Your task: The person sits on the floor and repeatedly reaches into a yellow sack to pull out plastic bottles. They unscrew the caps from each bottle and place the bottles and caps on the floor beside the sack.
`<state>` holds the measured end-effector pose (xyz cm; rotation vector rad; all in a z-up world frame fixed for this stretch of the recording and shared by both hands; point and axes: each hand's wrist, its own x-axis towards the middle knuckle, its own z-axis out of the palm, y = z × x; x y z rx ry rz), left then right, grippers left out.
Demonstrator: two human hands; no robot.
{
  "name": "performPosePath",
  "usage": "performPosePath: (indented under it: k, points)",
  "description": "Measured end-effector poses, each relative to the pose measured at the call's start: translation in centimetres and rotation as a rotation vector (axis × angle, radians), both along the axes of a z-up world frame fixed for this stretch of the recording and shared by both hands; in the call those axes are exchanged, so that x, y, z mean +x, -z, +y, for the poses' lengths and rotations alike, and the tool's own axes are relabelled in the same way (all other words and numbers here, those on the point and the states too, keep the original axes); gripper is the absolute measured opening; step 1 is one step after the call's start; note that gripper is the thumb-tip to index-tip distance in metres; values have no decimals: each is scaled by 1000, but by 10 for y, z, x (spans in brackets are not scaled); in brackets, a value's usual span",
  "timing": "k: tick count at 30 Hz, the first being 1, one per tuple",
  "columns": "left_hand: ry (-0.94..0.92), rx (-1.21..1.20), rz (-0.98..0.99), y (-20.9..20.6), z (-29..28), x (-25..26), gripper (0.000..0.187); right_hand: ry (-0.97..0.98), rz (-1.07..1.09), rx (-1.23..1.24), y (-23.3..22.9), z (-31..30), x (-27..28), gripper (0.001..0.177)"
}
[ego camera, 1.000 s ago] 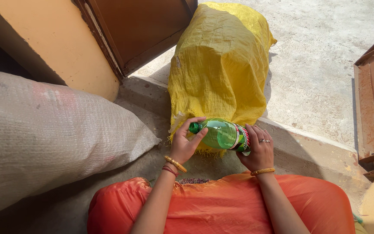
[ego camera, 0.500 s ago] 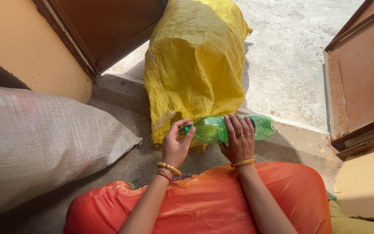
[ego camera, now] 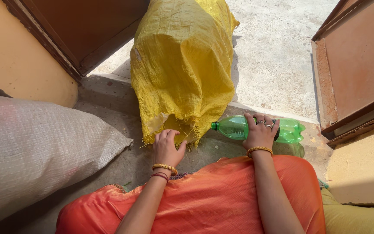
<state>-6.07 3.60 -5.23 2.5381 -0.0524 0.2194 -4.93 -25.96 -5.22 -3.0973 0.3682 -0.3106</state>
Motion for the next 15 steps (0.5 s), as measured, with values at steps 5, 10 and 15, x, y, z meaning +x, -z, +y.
performPosePath:
  k: [5, 10, 15]
  points:
    - [-62, 143, -4, -3, -1, 1, 50, -115, 151, -3, 10, 0, -4, 87]
    - [-79, 449, 80, -7, 0, 20, 66, -184, 240, -40, 26, 14, -6, 82]
    - [-76, 427, 68, 11, 14, 63, 54, -76, 120, -221, 66, 7, -1, 78]
